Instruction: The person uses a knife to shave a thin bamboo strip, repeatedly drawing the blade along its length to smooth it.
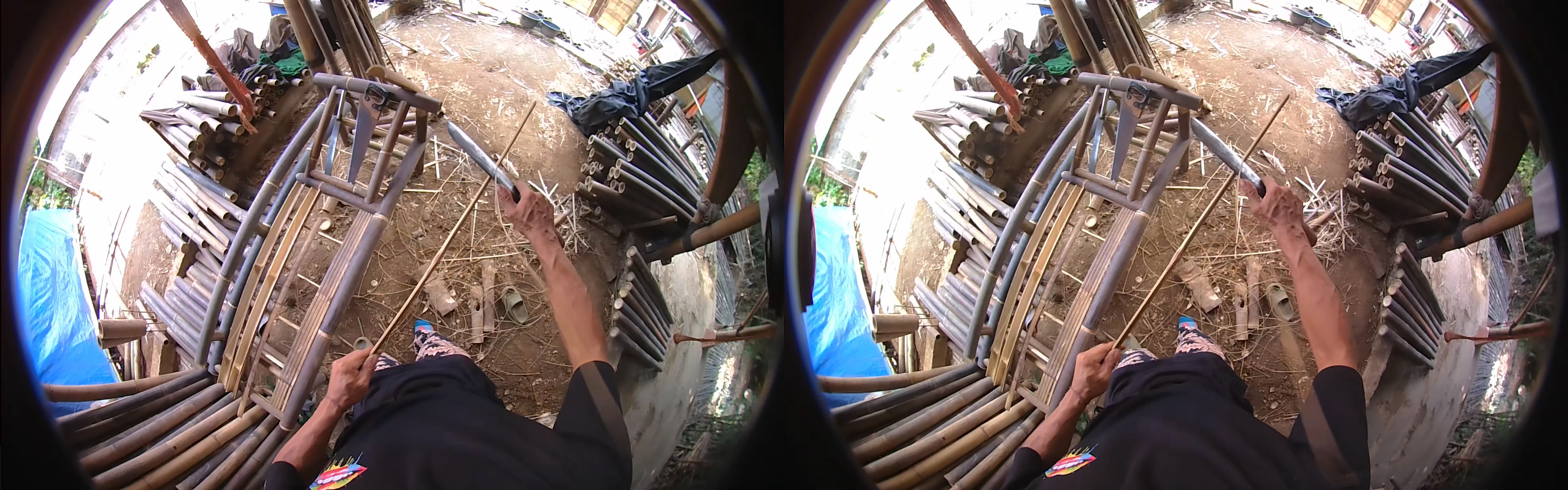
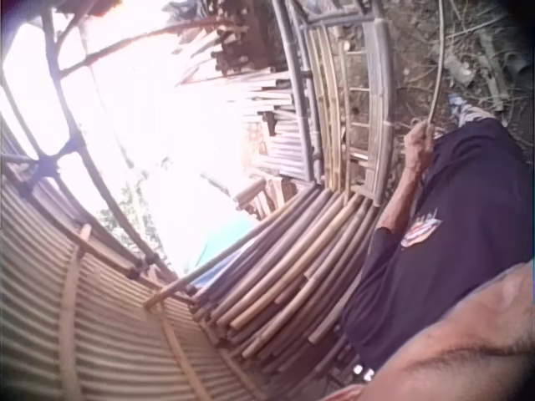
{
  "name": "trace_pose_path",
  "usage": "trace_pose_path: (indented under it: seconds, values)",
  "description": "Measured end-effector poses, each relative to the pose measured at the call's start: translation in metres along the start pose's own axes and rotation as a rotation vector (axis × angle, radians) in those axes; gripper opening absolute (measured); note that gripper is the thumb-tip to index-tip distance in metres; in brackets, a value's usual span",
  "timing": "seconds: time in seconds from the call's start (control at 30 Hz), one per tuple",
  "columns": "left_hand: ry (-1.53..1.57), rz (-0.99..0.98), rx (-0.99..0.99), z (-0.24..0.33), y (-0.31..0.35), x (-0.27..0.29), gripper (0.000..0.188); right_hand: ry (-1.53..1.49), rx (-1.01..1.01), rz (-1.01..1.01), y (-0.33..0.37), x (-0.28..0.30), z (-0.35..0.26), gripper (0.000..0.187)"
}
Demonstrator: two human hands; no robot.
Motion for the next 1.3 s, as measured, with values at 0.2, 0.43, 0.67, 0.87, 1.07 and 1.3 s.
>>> trace_pose_path:
  seconds: [0.2, 0.43, 0.67, 0.87, 1.07, 1.3]
  values:
    - [0.012, -0.059, 0.138, -0.049, 0.042, 0.029, 0.027, 0.145, 0.061, 0.002, -0.011, -0.018, 0.008, 0.07]
    - [-0.178, -0.08, 0.208, -0.109, 0.174, 0.088, 0.032, 0.069, -0.459, -0.027, -0.051, 0.024, 0.115, 0.073]
    - [0.238, -0.065, 0.378, -0.071, 0.055, 0.036, 0.033, -0.848, -0.388, -0.265, 0.011, -0.036, 0.005, 0.046]
    - [0.809, -0.164, 0.422, 0.007, -0.073, -0.021, 0.038, -1.256, -0.349, -0.363, 0.101, -0.099, -0.1, 0.036]
    - [1.044, -0.219, 0.432, 0.017, -0.026, -0.009, 0.04, -0.894, -0.331, -0.051, 0.028, -0.037, -0.071, 0.042]
    - [0.832, -0.007, 0.351, 0.021, -0.056, -0.01, 0.038, -0.332, 0.148, -0.248, 0.128, -0.038, -0.117, 0.056]
Point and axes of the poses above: each hand's wrist, its own y-axis away from the middle knuckle, its own x-axis out of the back of the hand, z = x × y, the point moved 7 cm from there along -y, towards the middle knuckle, and after that the axes turned 11 degrees about -x, right-handed, at the moved point
